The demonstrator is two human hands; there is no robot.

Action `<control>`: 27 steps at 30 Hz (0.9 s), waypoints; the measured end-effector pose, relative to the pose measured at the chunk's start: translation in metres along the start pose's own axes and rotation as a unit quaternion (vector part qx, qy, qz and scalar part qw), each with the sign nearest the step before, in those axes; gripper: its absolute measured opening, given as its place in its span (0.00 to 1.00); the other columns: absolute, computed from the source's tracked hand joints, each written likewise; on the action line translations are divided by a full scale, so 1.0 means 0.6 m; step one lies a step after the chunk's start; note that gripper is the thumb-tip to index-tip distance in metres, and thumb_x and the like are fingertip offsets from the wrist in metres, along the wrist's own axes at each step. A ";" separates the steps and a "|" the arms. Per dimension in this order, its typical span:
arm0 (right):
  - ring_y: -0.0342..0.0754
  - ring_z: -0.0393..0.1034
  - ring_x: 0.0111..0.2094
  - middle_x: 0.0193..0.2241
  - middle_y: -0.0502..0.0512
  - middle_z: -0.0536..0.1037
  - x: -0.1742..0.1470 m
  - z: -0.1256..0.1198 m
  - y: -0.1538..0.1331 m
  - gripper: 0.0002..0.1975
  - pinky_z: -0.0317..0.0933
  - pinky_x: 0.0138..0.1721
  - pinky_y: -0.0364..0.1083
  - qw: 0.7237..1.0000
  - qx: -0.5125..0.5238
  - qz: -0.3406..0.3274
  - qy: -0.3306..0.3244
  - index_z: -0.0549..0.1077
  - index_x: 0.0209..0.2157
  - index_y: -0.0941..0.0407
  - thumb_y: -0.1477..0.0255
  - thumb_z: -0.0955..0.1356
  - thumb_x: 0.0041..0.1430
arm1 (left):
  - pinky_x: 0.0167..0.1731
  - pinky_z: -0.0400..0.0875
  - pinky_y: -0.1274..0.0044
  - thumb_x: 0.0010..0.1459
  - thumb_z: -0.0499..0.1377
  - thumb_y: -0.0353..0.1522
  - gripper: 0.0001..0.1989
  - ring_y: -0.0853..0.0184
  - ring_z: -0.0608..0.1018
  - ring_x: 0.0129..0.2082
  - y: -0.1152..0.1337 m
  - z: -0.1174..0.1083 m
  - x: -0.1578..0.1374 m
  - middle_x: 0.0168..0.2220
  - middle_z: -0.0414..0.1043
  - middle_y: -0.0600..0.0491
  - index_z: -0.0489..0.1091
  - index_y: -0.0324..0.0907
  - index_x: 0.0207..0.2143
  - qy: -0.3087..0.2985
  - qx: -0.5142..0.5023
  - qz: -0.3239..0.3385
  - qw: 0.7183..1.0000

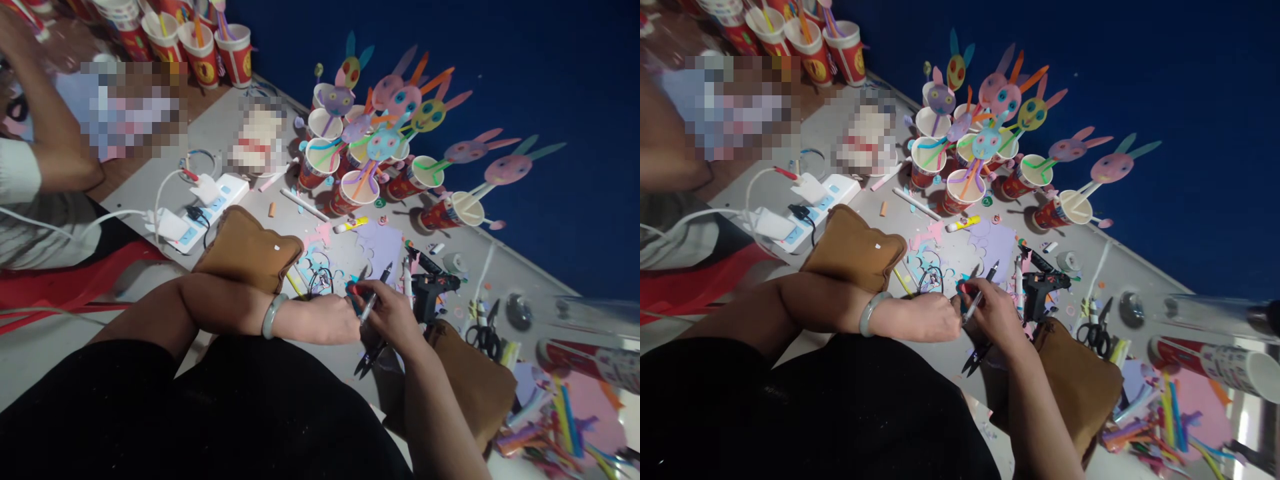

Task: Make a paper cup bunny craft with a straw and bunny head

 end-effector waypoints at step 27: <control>0.51 0.78 0.33 0.34 0.57 0.83 -0.004 0.002 0.008 0.09 0.71 0.35 0.48 0.999 0.011 0.001 0.031 0.77 0.39 0.53 0.66 0.67 0.60 | 0.23 0.76 0.74 0.61 0.42 0.18 0.22 0.58 0.82 0.35 0.006 -0.005 0.001 0.49 0.72 0.27 0.71 0.25 0.50 0.055 0.114 -0.032 0.991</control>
Point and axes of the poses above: each hand's wrist, its own x-axis towards the middle knuckle, its own z-axis out of the palm, y = z × x, the point moved 1 cm from there along x, towards the middle knuckle
